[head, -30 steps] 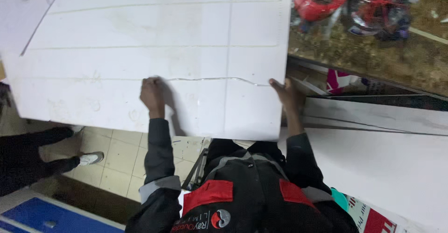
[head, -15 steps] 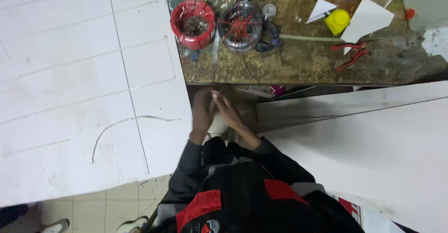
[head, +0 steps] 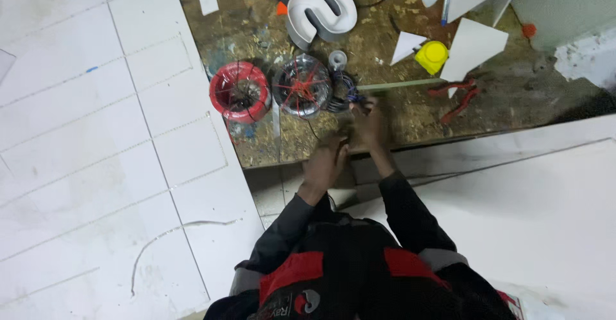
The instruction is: The person measures and cuts a black wire on a white board using a ruler and pliers. They then untangle a bundle of wires, cut a section, and strip the ends of the wire using pliers.
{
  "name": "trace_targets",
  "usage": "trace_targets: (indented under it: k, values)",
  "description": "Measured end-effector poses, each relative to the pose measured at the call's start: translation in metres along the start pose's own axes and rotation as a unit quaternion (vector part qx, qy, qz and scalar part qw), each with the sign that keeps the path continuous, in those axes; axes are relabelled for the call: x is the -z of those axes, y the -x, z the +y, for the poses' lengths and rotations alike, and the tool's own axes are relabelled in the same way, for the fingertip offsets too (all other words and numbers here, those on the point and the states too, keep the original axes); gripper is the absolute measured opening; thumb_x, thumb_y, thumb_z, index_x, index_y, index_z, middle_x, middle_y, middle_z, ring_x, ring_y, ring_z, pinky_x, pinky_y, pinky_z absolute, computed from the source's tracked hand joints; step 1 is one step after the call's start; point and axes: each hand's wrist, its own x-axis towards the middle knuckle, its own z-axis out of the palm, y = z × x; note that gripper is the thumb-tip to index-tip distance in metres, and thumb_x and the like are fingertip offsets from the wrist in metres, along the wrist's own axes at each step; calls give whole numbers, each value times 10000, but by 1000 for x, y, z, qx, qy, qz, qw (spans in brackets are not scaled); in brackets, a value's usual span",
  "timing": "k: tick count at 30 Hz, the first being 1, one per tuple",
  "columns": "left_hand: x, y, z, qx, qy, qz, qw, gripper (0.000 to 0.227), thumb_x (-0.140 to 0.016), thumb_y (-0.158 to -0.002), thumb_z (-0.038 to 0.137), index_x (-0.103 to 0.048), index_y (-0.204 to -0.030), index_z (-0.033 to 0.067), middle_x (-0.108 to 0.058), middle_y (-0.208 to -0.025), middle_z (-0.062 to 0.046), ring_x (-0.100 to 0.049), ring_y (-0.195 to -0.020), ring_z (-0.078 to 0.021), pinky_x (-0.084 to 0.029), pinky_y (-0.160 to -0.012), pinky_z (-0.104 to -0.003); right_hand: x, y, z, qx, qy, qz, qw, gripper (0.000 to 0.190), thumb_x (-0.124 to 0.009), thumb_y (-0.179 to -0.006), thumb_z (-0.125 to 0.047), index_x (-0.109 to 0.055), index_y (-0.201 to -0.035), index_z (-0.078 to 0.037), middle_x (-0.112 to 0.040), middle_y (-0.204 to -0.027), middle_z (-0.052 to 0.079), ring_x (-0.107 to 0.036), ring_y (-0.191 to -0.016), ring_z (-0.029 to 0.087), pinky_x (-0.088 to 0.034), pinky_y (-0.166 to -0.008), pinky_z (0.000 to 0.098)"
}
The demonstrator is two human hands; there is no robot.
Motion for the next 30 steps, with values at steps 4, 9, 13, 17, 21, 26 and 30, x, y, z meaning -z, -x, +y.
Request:
trace_targets:
  k: [4,9,13,17,21,26,30]
  values:
    - [20,-39,0,-51,-29,72,996,384,-547,-1210,361,-704,-1457,113,-747,-1373,-226,-728,-1337,-439,-632,-1058,-530,-24,-55,-22,-4,4,18,1000,685,-866,-939,-360,-627,-1410,76,-746,-1314,311,-722,-1329,484,-558,-1068,658]
    - [94,-59,-33,-2,-11,275,961,272,-595,-1207,286,-711,-1310,63,-701,-1195,-160,-707,-1236,-355,-611,-990,-491,-8,-103,5,101,81,-56,990,639,-766,-1063,-536,-461,-612,-202,-442,-450,-5,-376,-425,89,-325,-467,302]
    - [102,-73,-81,29,-109,299,948,543,-803,-1056,407,-707,-1356,-36,-671,-1343,-334,-672,-1193,-535,-602,-881,-628,26,-69,-5,62,-32,-36,997,283,-724,-961,-232,-467,-976,-115,-363,-810,36,-433,-727,215,-456,-744,424]
    - [116,-92,-91,23,-114,259,959,719,-804,-1006,527,-681,-1448,-26,-615,-1416,-334,-621,-1248,-543,-565,-932,-626,76,-95,-67,185,-26,90,978,267,-757,-1079,-219,-492,-1068,-187,-403,-896,40,-432,-805,175,-375,-861,347]
    - [123,-120,-70,-7,199,232,952,660,-726,-1119,565,-652,-1495,27,-651,-1326,-255,-645,-1269,-518,-563,-1022,-583,37,-136,-91,185,-274,-41,943,271,-725,-1082,-84,-499,-1229,-105,-536,-904,104,-577,-882,215,-477,-824,426]
    - [175,-138,-35,112,408,172,890,818,-759,-1063,574,-471,-1690,135,-548,-1633,-291,-523,-1547,-514,-474,-1236,-667,-41,-104,-161,92,-437,-153,881,258,-798,-1047,-179,-692,-1276,-127,-626,-1064,3,-656,-956,86,-577,-825,239]
    - [194,-154,-72,124,421,185,880,414,-810,-1085,543,-793,-1289,183,-823,-1114,-97,-774,-1089,-267,-606,-973,-561,-76,-138,-143,80,-428,-229,871,172,-795,-1110,-237,-757,-1234,-122,-544,-1001,-67,-560,-918,28,-507,-776,207]
